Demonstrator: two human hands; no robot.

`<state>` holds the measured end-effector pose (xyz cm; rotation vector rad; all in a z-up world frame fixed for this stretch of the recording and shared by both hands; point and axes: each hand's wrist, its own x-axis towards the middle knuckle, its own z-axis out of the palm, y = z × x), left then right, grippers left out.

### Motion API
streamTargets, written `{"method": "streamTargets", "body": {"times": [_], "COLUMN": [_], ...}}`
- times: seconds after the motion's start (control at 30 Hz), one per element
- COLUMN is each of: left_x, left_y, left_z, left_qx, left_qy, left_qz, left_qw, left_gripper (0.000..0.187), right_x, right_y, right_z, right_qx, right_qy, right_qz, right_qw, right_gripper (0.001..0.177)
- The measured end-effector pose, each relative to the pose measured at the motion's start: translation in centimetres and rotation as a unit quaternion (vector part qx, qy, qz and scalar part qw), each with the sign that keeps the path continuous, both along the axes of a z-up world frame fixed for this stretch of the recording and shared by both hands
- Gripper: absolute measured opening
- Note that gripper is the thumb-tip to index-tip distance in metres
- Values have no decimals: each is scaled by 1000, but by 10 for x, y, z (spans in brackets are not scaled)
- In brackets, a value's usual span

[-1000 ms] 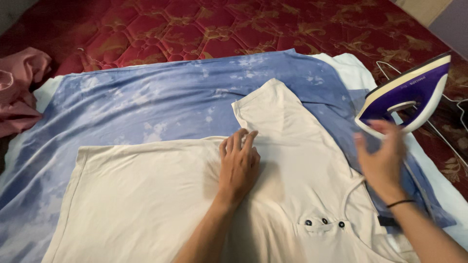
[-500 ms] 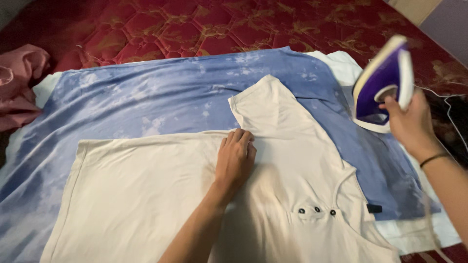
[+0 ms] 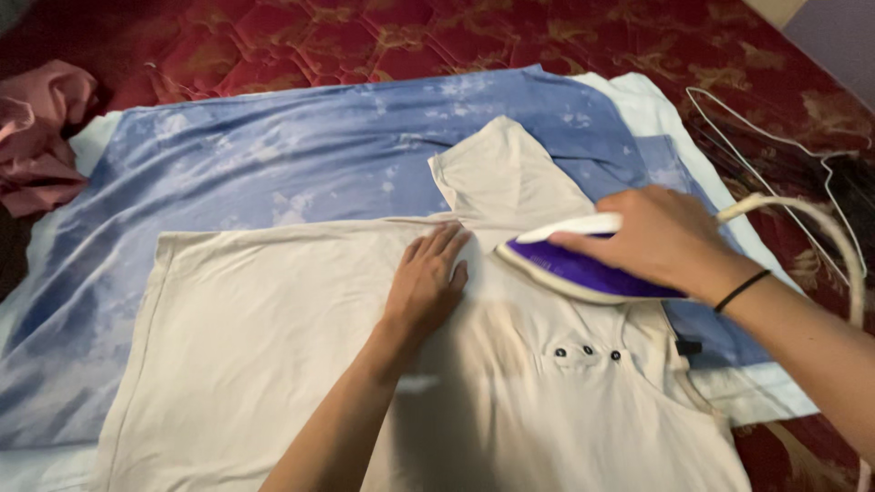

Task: The person irons a white polo shirt laid out on a blue cloth. They use a purple and white iron to smooth the front, sleeves, and collar areas, adjusting the fabric with their left hand as needed.

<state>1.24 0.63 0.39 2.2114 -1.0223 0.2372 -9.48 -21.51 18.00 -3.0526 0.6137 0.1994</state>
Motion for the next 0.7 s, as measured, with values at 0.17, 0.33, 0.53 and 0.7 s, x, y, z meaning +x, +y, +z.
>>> {"method": "streamTargets", "body": {"times": [0.17, 0.33, 0.53, 0.7], "left_x": [-3, -5, -5, -6], "left_y": [1, 1, 2, 1], "left_z": [-2, -3, -3, -4], "left_qx": [7, 12, 2, -7], "left_qy": [-19, -26, -40, -38], "left_qz": [8, 14, 15, 21], "left_qw": [1000, 999, 999, 999], "left_gripper": [51, 52, 53, 52], "right_x": [-13, -17, -4, 15], "right_y": [13, 5, -9, -17], "right_z": [-15, -29, -42, -52], "right_qx": [-54, -111, -181, -184], "right_qy": [7, 7, -51, -99], "right_qz": [110, 114, 118, 69], "right_qw": [992, 987, 975, 975], "right_gripper": [73, 74, 80, 79]}}
